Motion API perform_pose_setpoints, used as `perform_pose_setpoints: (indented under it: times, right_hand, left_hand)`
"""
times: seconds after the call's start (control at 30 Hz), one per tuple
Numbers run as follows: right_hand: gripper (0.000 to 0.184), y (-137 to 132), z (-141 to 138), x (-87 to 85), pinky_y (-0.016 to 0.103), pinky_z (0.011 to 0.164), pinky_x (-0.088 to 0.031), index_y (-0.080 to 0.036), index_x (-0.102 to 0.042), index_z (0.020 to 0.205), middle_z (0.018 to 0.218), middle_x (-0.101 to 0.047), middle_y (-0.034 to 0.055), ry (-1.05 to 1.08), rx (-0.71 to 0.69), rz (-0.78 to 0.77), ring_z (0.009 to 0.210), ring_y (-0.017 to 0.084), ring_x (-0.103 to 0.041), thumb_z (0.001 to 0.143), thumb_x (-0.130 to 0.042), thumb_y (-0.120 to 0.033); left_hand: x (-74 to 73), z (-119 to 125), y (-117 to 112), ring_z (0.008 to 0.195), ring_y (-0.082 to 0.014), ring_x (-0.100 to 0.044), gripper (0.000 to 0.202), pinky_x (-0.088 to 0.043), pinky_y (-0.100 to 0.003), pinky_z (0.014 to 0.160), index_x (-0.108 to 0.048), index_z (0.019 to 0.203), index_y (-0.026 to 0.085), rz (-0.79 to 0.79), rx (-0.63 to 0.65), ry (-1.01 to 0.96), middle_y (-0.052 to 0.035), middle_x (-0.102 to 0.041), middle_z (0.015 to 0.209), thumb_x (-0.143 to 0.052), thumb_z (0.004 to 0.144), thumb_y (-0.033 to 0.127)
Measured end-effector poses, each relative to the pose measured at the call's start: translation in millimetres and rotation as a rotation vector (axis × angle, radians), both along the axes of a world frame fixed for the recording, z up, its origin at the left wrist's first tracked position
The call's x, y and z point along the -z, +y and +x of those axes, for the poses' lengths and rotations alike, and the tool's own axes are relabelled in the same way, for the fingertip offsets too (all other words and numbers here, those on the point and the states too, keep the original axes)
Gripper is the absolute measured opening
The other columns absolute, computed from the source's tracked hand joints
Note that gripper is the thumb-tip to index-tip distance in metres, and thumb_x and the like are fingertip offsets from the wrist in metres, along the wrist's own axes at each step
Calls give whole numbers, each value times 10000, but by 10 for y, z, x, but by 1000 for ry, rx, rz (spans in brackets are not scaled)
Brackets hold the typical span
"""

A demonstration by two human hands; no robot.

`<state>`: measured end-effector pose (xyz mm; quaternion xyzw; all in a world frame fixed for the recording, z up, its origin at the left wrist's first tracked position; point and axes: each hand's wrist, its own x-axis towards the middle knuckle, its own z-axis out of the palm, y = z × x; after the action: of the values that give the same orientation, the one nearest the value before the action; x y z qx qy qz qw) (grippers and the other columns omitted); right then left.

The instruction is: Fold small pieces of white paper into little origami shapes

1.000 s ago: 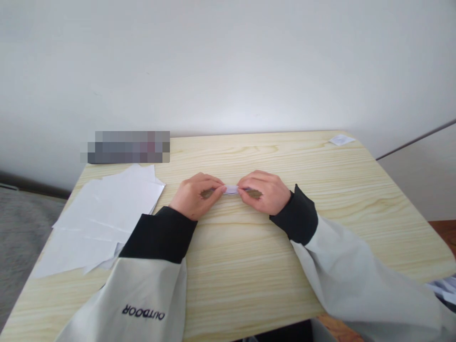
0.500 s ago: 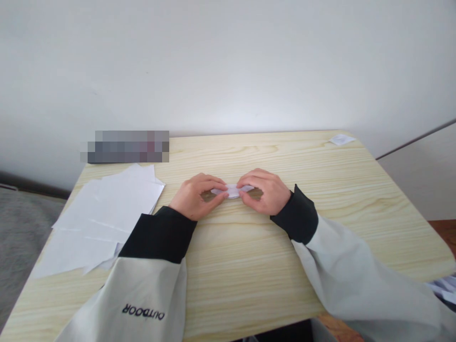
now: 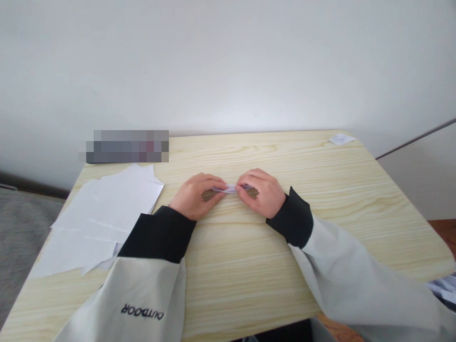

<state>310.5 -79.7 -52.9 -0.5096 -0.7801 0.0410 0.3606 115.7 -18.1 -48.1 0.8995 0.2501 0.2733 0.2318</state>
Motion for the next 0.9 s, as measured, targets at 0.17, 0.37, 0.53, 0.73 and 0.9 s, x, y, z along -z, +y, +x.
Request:
perform_pose_setpoints:
  times: [0.17,0.37,0.53,0.73,0.9]
  right_hand:
    - [110,-14,-41,1,299,742,-464,-179,-614,732,772,-665,51,-9,26,-7,755,176,-599,803,-534,-200]
    - [126,-9,-40,1,297,736,-448,-185,-615,720,748,-662,42,-41,73,-27,739,174,-587,813,-541,-225]
    - [154,-2,-63,11,294,753,-433,-190,-610,717,758,-659,38,-90,93,-24,759,170,-586,839,-534,-245]
    - [66,-15,-80,3,317,791,-421,-193,-620,763,874,-670,40,-143,89,-26,818,182,-583,796,-576,-228]
    - [77,-18,-76,-2,322,774,-418,-202,-630,776,900,-667,38,-188,101,-49,822,200,-552,752,-565,-167]
  left_hand:
    - [-20,41,-31,846,-175,-639,183,-502,-321,803,-695,859,187,-27,-58,17,-47,-709,899,-553,832,299]
    - [-9,35,-25,890,-189,-623,194,-477,-348,843,-678,919,188,-6,-29,47,-45,-691,958,-571,762,226]
    - [-33,104,-75,860,-201,-613,229,-475,-354,814,-661,879,177,-46,-156,103,-44,-670,914,-518,702,151]
    - [-32,157,-137,764,-162,-608,192,-490,-292,742,-666,838,183,-25,-274,69,-36,-641,864,-509,731,155]
    - [-19,147,-153,775,-172,-597,129,-504,-301,721,-653,815,187,119,-333,95,-59,-610,926,-544,756,220]
